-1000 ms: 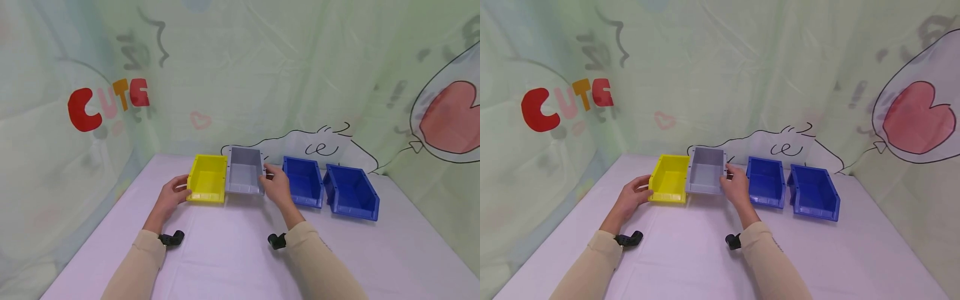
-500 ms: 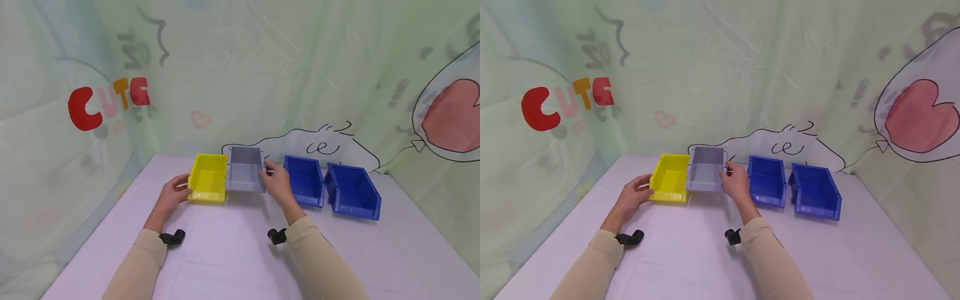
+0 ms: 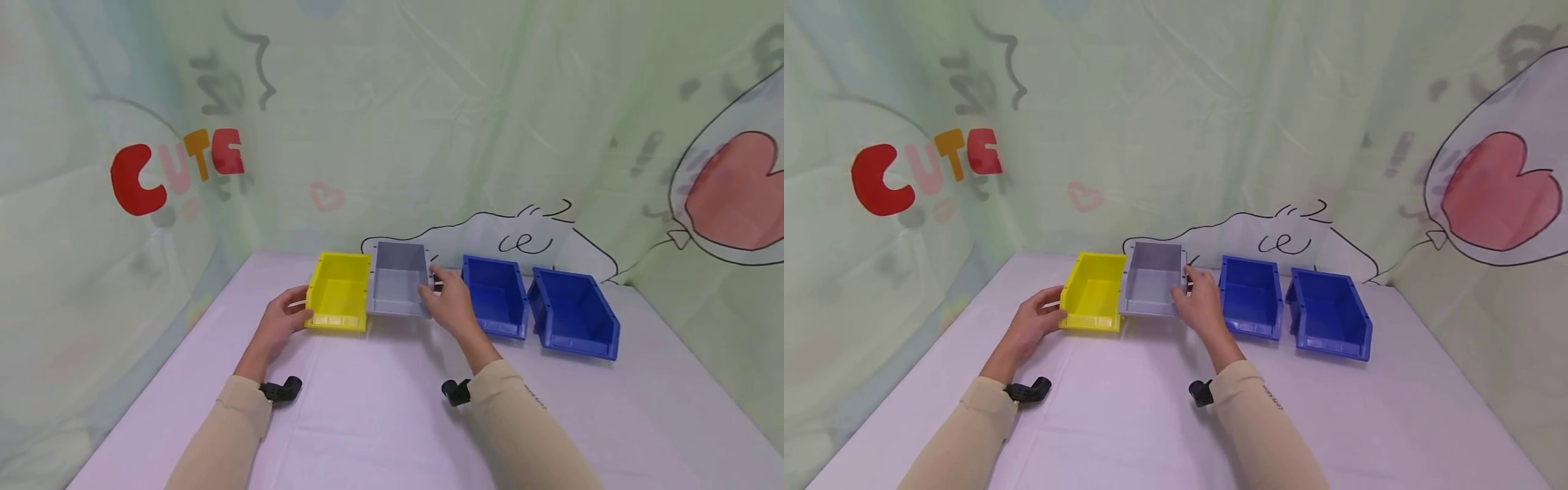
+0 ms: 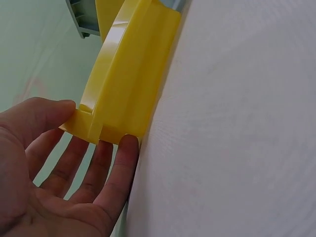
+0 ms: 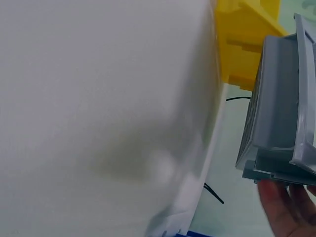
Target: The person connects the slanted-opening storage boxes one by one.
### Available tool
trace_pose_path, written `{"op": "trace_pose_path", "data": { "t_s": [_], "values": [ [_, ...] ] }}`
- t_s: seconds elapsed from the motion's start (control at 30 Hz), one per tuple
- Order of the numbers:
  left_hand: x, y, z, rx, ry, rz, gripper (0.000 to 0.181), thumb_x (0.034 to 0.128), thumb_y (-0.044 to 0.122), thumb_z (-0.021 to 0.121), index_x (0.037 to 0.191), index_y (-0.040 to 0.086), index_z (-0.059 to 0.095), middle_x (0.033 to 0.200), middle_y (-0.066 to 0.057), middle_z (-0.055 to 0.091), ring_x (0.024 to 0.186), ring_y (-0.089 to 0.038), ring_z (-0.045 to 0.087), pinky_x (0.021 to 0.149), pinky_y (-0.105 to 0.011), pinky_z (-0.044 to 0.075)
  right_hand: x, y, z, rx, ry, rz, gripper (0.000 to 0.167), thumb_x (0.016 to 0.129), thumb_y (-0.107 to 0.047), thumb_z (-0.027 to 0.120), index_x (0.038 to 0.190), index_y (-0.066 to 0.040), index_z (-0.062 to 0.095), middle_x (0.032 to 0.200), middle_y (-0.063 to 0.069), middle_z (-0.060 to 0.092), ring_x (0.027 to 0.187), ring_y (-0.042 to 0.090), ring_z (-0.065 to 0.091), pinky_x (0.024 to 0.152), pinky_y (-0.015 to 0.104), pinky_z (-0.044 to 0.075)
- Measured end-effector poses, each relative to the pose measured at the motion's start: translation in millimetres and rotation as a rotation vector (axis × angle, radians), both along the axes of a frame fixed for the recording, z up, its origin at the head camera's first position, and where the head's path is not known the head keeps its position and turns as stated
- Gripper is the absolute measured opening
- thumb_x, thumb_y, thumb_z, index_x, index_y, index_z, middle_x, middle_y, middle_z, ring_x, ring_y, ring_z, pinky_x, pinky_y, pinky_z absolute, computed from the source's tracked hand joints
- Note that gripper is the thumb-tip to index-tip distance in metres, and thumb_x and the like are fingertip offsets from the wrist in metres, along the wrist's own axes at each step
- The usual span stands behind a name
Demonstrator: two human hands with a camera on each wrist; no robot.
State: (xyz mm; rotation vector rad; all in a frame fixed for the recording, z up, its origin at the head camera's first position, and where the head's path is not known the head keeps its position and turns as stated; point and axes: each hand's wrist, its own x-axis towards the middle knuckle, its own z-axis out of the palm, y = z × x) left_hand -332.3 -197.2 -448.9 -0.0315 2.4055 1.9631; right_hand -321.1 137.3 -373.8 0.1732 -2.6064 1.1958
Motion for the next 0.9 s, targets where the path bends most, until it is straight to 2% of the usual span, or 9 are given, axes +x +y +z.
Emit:
{"op": "trace_pose_path", "data": {
  "t_s": [0.1, 0.2, 0.33, 0.47, 0.57, 0.63, 0.7, 0.83, 0.9],
  "values": [
    [-0.4, 2.2, 0.2, -0.019, 0.002, 0.003, 0.057, 0.0986, 0.015, 0.066, 0.152, 0.026, 0.049, 0.158, -0.002, 0.045, 0.14, -0.028, 0.051, 0.108, -0.04, 0.054, 1.5, 1, 0.9, 0.029, -0.014, -0.004, 0.065, 0.098, -0.021, 0.065, 0.156, -0.001, 0.041, 0.144, 0.026, 0.051, 0.129, 0.043, 0.056, 0.108, 0.055, 0.05],
    [-0.4, 3.7, 0.7, -0.034, 0.011, 0.004, 0.057, 0.0989, 0.015, 0.065, 0.153, 0.024, 0.049, 0.159, -0.004, 0.045, 0.139, -0.029, 0.051, 0.106, -0.04, 0.055, 3.2, 1, -0.3, 0.099, 0.004, 0.001, 0.074, 0.098, -0.029, 0.066, 0.161, -0.007, 0.034, 0.152, 0.025, 0.043, 0.139, 0.043, 0.046, 0.114, 0.06, 0.043],
    [0.3, 5.5, 0.6, -0.037, 0.019, 0.008, 0.058, 0.0987, 0.014, 0.065, 0.154, 0.022, 0.048, 0.158, -0.006, 0.045, 0.139, -0.03, 0.051, 0.104, -0.04, 0.056, 4.5, -4, -1.6, 0.249, 0.102, 0.025, 0.08, 0.096, -0.038, 0.069, 0.163, -0.013, 0.031, 0.161, 0.022, 0.035, 0.149, 0.043, 0.035, 0.118, 0.064, 0.036],
    [0.8, 6.4, -0.3, -0.039, 0.012, 0.015, 0.058, 0.0986, 0.014, 0.064, 0.153, 0.022, 0.049, 0.158, -0.005, 0.045, 0.139, -0.03, 0.052, 0.105, -0.04, 0.056, 6.7, -14, 1.3, 0.443, 0.23, 0.051, 0.08, 0.094, -0.044, 0.07, 0.161, -0.016, 0.037, 0.162, 0.018, 0.037, 0.149, 0.042, 0.034, 0.122, 0.065, 0.03],
    [1.2, 6.4, 0.2, -0.047, 0.009, 0.017, 0.057, 0.0993, 0.014, 0.063, 0.154, 0.022, 0.048, 0.159, -0.005, 0.044, 0.14, -0.03, 0.051, 0.106, -0.04, 0.055, 9.9, -24, 5.9, 0.576, 0.277, 0.099, 0.078, 0.094, -0.049, 0.069, 0.16, -0.018, 0.039, 0.162, 0.016, 0.038, 0.149, 0.04, 0.035, 0.123, 0.067, 0.025],
    [1.3, 6.5, 1.3, -0.049, 0.009, 0.018, 0.057, 0.0994, 0.014, 0.063, 0.154, 0.022, 0.048, 0.159, -0.004, 0.045, 0.14, -0.029, 0.051, 0.106, -0.04, 0.055, 12.0, -31, 9.0, 0.631, 0.272, 0.147, 0.077, 0.095, -0.048, 0.068, 0.16, -0.019, 0.039, 0.164, 0.015, 0.037, 0.15, 0.039, 0.036, 0.124, 0.066, 0.025],
    [1.1, 6.6, 2.5, -0.048, 0.014, 0.015, 0.057, 0.0996, 0.013, 0.062, 0.154, 0.021, 0.047, 0.158, -0.005, 0.046, 0.139, -0.03, 0.051, 0.106, -0.041, 0.055, 13.6, -39, 11.6, 0.642, 0.234, 0.195, 0.075, 0.097, -0.045, 0.068, 0.161, -0.02, 0.037, 0.166, 0.014, 0.034, 0.15, 0.04, 0.037, 0.122, 0.065, 0.029],
    [0.2, 6.7, 3.1, -0.051, 0.025, 0.006, 0.058, 0.0999, 0.012, 0.062, 0.155, 0.021, 0.047, 0.157, -0.005, 0.047, 0.139, -0.03, 0.052, 0.106, -0.041, 0.056, 13.0, -53, 12.9, 0.589, 0.11, 0.258, 0.075, 0.098, -0.038, 0.068, 0.163, -0.023, 0.032, 0.17, 0.013, 0.026, 0.148, 0.042, 0.041, 0.116, 0.058, 0.042],
    [0.0, 6.3, 2.5, -0.056, 0.027, 0.003, 0.057, 0.1002, 0.012, 0.061, 0.155, 0.021, 0.046, 0.157, -0.005, 0.047, 0.139, -0.03, 0.052, 0.106, -0.041, 0.056, 11.1, -59, 11.2, 0.565, 0.061, 0.275, 0.075, 0.099, -0.038, 0.066, 0.164, -0.024, 0.03, 0.172, 0.011, 0.022, 0.148, 0.041, 0.042, 0.115, 0.056, 0.045]
  ]
}}
